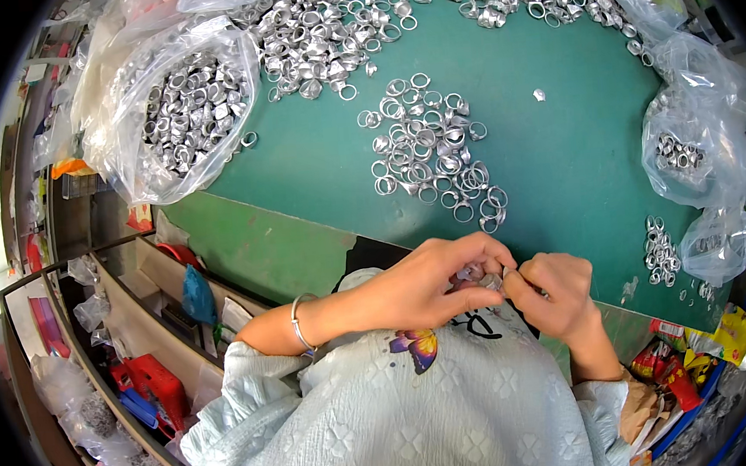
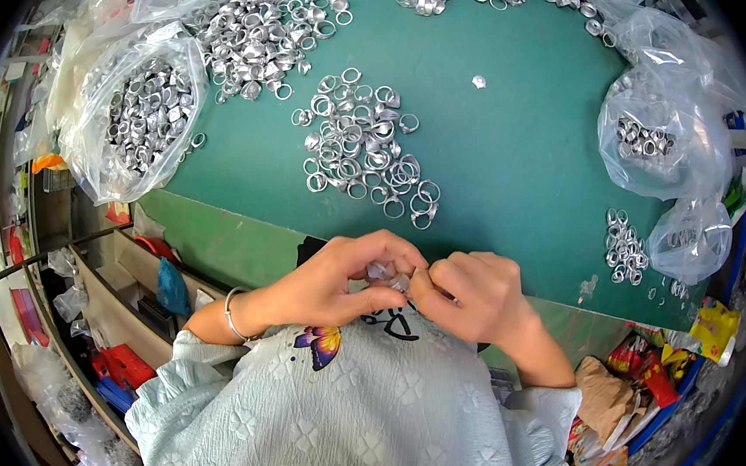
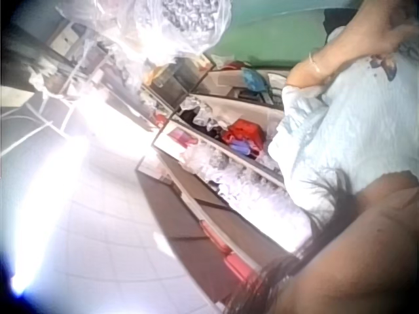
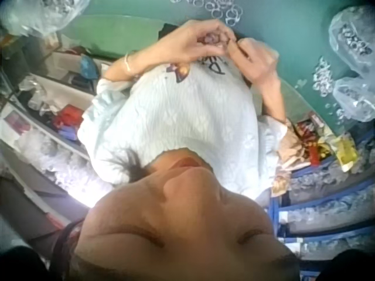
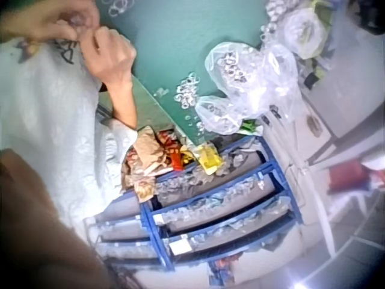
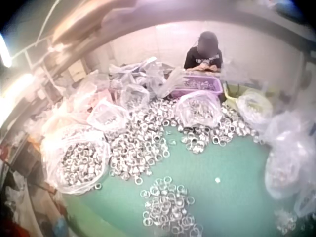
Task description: The person sorts small metal rings on a green worktable by hand, picking them up from a central pile and moving them into groups or placing them into plastic bags.
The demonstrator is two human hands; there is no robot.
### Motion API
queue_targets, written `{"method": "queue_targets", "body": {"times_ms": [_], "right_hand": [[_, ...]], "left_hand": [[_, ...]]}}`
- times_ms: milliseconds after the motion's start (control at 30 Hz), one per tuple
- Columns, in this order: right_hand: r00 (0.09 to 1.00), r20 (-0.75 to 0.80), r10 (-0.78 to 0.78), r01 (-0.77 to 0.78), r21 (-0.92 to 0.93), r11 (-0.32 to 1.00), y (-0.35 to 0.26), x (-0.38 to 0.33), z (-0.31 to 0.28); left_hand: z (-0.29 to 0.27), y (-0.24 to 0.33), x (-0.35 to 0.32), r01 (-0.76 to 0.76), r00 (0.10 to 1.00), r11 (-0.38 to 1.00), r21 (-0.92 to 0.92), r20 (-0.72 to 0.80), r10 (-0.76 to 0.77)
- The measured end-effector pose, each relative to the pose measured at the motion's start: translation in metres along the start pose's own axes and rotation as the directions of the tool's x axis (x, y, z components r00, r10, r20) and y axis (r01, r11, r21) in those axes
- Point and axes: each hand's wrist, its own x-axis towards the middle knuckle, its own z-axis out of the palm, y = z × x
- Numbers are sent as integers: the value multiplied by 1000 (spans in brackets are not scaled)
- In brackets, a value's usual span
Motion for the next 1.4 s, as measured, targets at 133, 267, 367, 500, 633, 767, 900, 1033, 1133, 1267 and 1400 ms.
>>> {"method": "queue_targets", "body": {"times_ms": [133,267,367,500,633,767,900,1033,1133,1267,1400], "right_hand": [[997,38,-66,68,-74,995,0,5,-9],[986,78,-144,156,-165,974,1,6,-11],[983,105,-154,173,-207,963,4,2,-9],[987,146,-70,87,-119,989,13,-5,-6],[794,-195,576,-538,217,815,13,-19,-36],[652,28,758,-712,-321,624,36,-55,-21],[458,355,815,-820,523,233,47,-52,-57],[378,83,922,-921,-64,384,64,-55,-46],[437,80,896,-892,172,419,68,-55,-47],[351,395,849,-806,590,59,61,-46,-42],[446,599,666,-493,785,-376,30,-32,-10]], "left_hand": [[2,1,0,41,999,987,-155,-11,-43],[9,-13,0,24,996,980,-195,-76,-40],[6,-10,4,128,989,984,-121,-54,-136],[7,-22,12,200,978,977,-77,-52,-204],[-5,-24,19,71,990,997,-43,-118,-76],[5,-27,28,182,971,981,-71,-141,-191],[6,-34,25,161,967,985,-56,-190,-169],[3,-31,27,145,968,988,-48,-199,-152],[5,-29,23,155,965,988,3,-213,-150],[9,-29,27,111,974,994,5,-200,-108],[16,-21,40,-34,988,989,-144,-151,12]]}}
